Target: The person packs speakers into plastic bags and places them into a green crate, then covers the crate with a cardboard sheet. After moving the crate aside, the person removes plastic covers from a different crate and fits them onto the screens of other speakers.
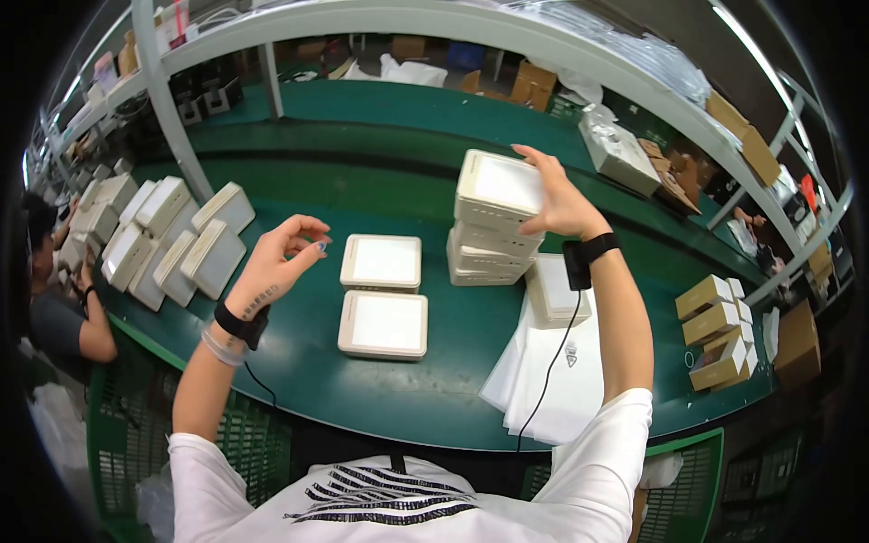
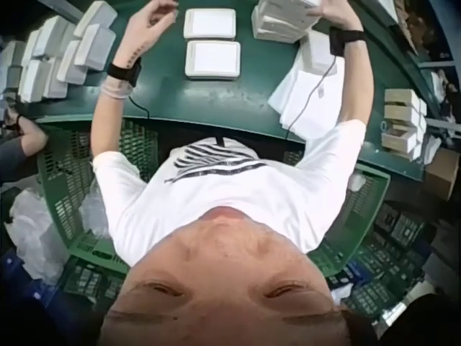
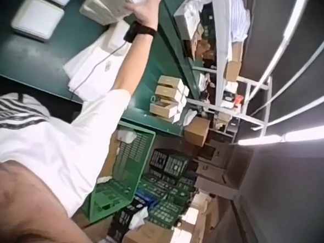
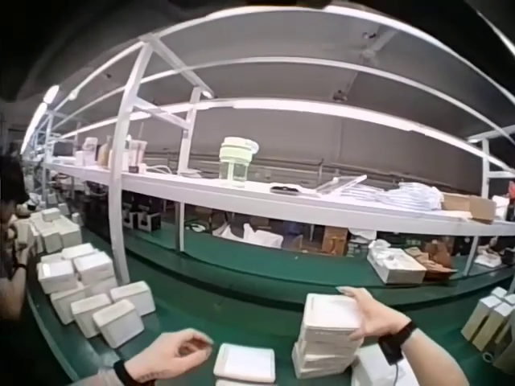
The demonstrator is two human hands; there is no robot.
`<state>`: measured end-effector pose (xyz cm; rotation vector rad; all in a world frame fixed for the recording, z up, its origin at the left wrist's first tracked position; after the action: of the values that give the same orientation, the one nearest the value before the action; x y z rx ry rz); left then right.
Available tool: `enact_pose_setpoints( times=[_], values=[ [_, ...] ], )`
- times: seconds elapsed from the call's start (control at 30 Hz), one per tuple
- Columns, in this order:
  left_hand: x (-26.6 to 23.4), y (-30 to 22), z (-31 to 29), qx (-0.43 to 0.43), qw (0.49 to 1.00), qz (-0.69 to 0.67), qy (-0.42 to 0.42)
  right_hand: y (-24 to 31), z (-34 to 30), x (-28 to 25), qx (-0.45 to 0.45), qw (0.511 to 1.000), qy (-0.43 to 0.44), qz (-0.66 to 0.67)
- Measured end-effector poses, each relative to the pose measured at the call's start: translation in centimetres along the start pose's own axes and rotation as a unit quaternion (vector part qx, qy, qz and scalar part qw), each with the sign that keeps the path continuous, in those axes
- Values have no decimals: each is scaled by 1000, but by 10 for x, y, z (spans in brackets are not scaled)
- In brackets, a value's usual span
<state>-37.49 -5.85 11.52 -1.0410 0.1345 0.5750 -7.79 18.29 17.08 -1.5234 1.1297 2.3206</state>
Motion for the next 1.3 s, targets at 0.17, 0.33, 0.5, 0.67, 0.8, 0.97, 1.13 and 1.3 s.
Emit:
enact_pose_setpoints(
  times=[0.17,0.33,0.5,0.67,0.8,0.97,1.13,1.3],
  values=[
    [-24,39,-42,-156,966,137,156,1,6,8,-23,999,-14,-25],
    [-34,64,-80,-159,950,166,211,74,-45,56,-86,992,-50,-80],
    [11,78,-23,56,945,257,193,100,-94,179,-56,981,91,-163],
    [70,97,31,77,901,295,310,80,-82,219,-6,989,99,-111],
    [95,111,40,31,869,303,390,67,-99,206,-34,992,118,2],
    [89,103,32,54,869,317,377,32,-131,162,53,993,101,36],
    [80,58,-17,91,867,284,399,0,-161,156,104,991,79,9],
    [57,31,-71,142,901,260,316,99,-148,74,-40,990,-107,79]
  ],
)
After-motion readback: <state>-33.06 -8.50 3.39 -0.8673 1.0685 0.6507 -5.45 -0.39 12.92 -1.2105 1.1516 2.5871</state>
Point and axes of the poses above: each hand's wrist, its own z-axis towards the middle knuckle, its own x-axis out of the palm, y = z × x, the point moved 5 cm from there along z, towards the middle knuckle, and after that the axes turned 11 degrees about x, right-handed, at the moved point
